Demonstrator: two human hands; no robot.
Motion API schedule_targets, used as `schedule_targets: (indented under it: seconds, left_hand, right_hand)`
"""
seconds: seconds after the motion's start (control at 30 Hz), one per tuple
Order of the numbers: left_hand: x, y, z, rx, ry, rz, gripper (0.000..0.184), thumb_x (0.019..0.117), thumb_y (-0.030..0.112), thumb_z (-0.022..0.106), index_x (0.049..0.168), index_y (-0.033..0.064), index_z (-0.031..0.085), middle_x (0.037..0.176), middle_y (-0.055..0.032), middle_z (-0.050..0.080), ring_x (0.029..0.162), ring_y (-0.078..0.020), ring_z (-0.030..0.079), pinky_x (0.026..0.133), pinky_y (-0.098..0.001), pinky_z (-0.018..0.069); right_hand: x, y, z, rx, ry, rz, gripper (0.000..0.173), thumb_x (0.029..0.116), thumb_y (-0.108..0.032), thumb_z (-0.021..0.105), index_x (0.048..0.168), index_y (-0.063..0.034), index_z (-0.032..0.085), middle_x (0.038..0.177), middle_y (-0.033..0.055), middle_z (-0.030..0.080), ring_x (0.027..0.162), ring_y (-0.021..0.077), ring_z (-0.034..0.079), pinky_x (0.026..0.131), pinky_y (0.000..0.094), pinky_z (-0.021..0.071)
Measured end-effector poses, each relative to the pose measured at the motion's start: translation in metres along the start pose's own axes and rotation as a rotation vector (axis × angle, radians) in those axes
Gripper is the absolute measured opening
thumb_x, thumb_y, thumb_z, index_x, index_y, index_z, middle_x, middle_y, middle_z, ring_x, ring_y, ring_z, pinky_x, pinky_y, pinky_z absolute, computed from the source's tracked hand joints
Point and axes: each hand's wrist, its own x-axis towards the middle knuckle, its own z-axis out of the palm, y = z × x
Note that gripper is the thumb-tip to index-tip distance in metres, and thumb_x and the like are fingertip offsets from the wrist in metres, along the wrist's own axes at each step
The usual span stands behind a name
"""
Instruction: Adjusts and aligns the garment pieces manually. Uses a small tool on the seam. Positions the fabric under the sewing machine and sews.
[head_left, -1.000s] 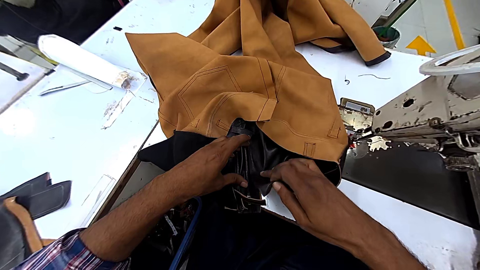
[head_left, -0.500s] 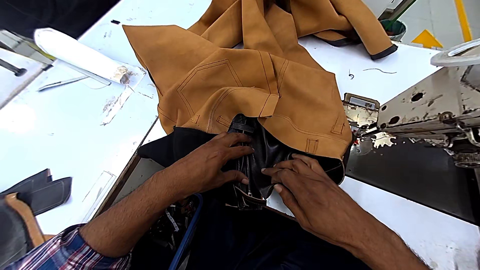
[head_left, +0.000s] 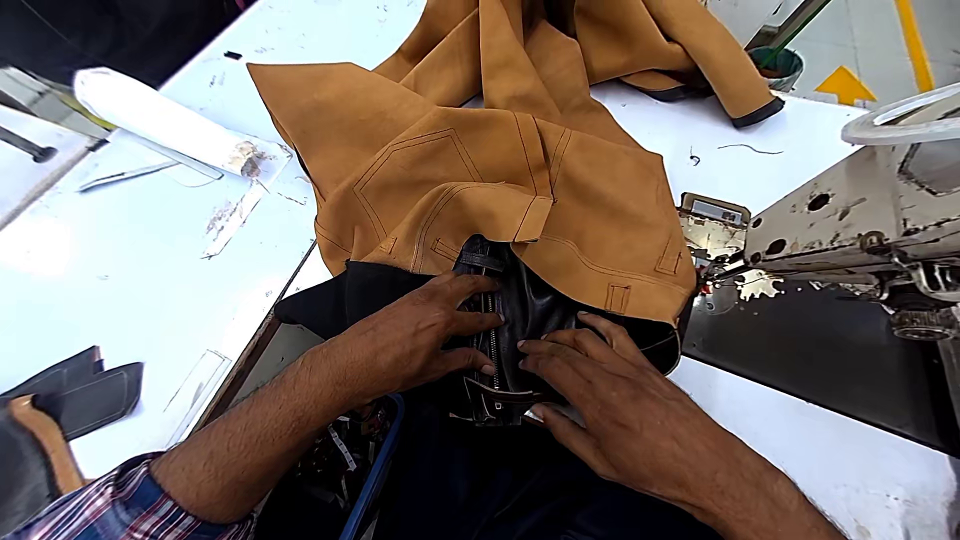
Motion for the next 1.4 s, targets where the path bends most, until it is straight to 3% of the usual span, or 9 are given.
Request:
schedule_targets:
  seconds: [0.1,0.2,0.4,0.53,0.7,1.03,1.23,1.4]
  left_hand:
    - [-0.002,0.000,0.002,-0.001,0.012,-0.002,0.050,0.0962,0.058,0.059,0.129,0.0220,0.073,0.149,-0.0074,0.054,0.133,-0.0190,0.053,0.111,-0.0338,0.0444]
    - [-0.003,0.000,0.003,0.007,0.012,-0.002,0.053,0.0949,0.060,0.059,0.130,0.0221,0.073,0.151,-0.0078,0.053,0.133,-0.0191,0.053,0.110,-0.0344,0.0451]
    - [-0.008,0.005,0.003,-0.001,-0.024,-0.037,0.066,0.0903,0.068,0.060,0.136,0.0214,0.069,0.157,-0.0052,0.046,0.136,-0.0182,0.050,0.110,-0.0344,0.0451]
    - [-0.010,0.008,0.002,-0.013,-0.046,-0.068,0.076,0.0850,0.074,0.062,0.139,0.0212,0.066,0.160,-0.0034,0.042,0.136,-0.0166,0.049,0.109,-0.0325,0.0458]
    - [-0.009,0.013,0.002,0.007,-0.059,-0.095,0.081,0.0829,0.075,0.062,0.141,0.0200,0.063,0.160,-0.0027,0.041,0.136,-0.0168,0.048,0.109,-0.0319,0.0458]
    - [-0.006,0.018,0.003,0.013,-0.068,-0.133,0.084,0.0770,0.076,0.067,0.139,0.0203,0.064,0.159,-0.0040,0.041,0.135,-0.0207,0.048,0.104,-0.0332,0.0489]
    - [-0.006,0.021,0.003,0.023,-0.109,-0.149,0.098,0.0684,0.085,0.066,0.142,0.0205,0.061,0.162,-0.0036,0.037,0.141,-0.0215,0.043,0.107,-0.0345,0.0478]
    - [-0.008,0.019,0.003,-0.001,-0.097,-0.144,0.095,0.0733,0.084,0.062,0.143,0.0204,0.060,0.162,-0.0038,0.037,0.142,-0.0212,0.043,0.108,-0.0345,0.0467]
  right_hand:
    - [-0.001,0.000,0.005,-0.030,-0.006,-0.038,0.040,0.1064,-0.047,0.045,0.129,-0.0237,0.068,0.135,-0.0006,0.065,0.130,0.0218,0.057,0.114,0.0575,0.0377]
    - [-0.002,0.000,0.008,-0.034,0.016,-0.049,0.038,0.1085,-0.043,0.042,0.126,-0.0230,0.070,0.131,0.0001,0.066,0.128,0.0218,0.059,0.114,0.0575,0.0379]
    - [-0.004,-0.002,0.008,-0.032,0.066,-0.098,0.027,0.1075,-0.025,0.048,0.122,-0.0196,0.071,0.107,0.0001,0.071,0.103,0.0186,0.067,0.109,0.0543,0.0428]
    - [-0.010,-0.003,0.013,0.044,0.123,-0.137,0.020,0.1064,-0.023,0.055,0.114,-0.0165,0.072,0.099,0.0002,0.070,0.097,0.0174,0.067,0.105,0.0448,0.0468]
    - [-0.018,-0.010,0.024,0.126,0.189,-0.124,0.021,0.1044,-0.009,0.052,0.111,-0.0138,0.071,0.099,0.0030,0.070,0.097,0.0204,0.066,0.093,0.0368,0.0532]
    - [-0.021,-0.018,0.034,0.136,0.270,-0.037,0.017,0.1033,-0.014,0.058,0.110,-0.0180,0.073,0.096,-0.0001,0.070,0.095,0.0173,0.066,0.092,0.0346,0.0519]
    - [-0.021,-0.018,0.031,0.116,0.227,-0.042,0.020,0.1040,-0.013,0.056,0.112,-0.0184,0.072,0.099,0.0003,0.070,0.095,0.0179,0.065,0.092,0.0359,0.0516]
    - [-0.022,-0.017,0.033,0.154,0.237,-0.019,0.018,0.1044,-0.018,0.057,0.112,-0.0197,0.073,0.100,-0.0011,0.071,0.097,0.0159,0.066,0.093,0.0345,0.0513]
